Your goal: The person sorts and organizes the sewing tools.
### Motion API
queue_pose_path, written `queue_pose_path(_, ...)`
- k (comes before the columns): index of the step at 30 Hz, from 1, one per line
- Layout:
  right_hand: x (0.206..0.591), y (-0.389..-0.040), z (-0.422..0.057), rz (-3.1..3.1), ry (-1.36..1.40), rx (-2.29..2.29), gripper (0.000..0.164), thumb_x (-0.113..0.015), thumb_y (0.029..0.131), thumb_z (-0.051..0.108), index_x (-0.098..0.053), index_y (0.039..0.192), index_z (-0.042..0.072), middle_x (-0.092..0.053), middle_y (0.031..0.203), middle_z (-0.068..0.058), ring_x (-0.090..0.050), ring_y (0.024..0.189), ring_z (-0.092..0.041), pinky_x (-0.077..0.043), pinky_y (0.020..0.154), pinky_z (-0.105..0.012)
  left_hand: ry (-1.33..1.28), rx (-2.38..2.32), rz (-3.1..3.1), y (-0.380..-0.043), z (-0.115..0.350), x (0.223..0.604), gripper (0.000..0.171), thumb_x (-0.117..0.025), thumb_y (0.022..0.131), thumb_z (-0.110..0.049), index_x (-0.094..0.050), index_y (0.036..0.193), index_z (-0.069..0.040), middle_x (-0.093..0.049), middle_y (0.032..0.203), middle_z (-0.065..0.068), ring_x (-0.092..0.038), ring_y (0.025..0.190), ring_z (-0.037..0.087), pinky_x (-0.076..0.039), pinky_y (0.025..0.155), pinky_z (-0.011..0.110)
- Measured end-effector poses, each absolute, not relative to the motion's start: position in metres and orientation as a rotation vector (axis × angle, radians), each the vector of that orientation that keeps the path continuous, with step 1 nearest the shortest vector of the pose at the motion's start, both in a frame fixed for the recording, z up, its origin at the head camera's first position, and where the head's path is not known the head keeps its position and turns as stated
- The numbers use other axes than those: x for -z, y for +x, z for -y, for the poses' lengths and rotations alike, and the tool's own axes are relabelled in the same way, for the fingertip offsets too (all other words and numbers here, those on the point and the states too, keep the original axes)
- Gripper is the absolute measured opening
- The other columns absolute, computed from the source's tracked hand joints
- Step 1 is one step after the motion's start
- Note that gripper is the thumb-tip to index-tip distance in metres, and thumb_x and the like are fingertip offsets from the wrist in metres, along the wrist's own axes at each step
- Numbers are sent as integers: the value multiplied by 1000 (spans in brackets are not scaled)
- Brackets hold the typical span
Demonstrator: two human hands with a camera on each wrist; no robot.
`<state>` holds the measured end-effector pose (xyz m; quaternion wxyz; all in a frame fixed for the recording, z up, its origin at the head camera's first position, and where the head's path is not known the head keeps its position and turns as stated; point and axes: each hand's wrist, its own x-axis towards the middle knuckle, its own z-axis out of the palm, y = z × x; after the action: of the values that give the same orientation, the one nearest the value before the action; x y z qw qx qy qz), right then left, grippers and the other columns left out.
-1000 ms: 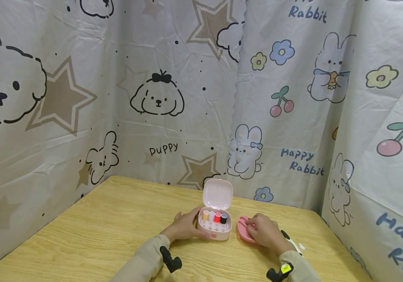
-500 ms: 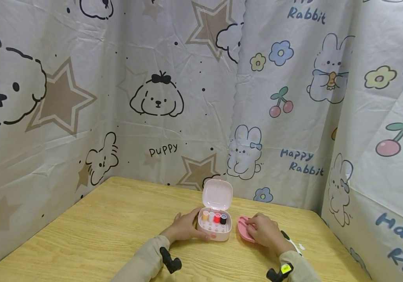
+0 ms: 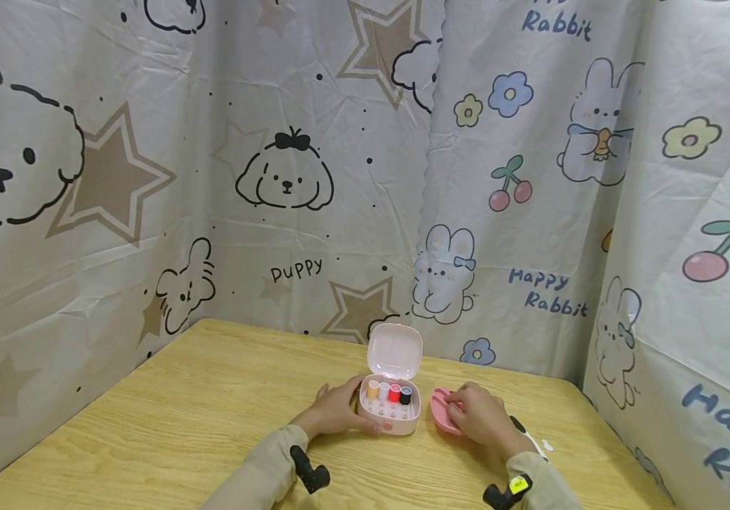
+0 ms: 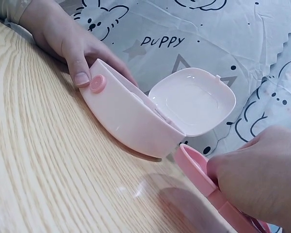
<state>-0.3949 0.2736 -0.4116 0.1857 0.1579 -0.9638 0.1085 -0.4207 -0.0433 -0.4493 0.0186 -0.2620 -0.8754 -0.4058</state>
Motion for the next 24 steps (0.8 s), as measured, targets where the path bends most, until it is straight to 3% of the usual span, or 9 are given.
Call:
queue_pose_path(15,407,-393,-262,2708,435,-262,19,-73,90,19,-83,106,15,-67,97,-3,-64,90,-22,-46,70,-51,-808,1267,2713,-421,45,452,112,-92,72,-55,-38,159,-12,-47,157,7,-39,145,36,1,116,72)
queue_pose_path(24,396,-392,-250,2678,485,-286,17,-73,90,15,-84,103,13,-68,93,-2,-62,84,-19,-46,65,-45,-828,1262,2708,-422,43,450,111,-92,72,-55,-37,160,-13,-47,157,7,-38,145,35,1,116,71)
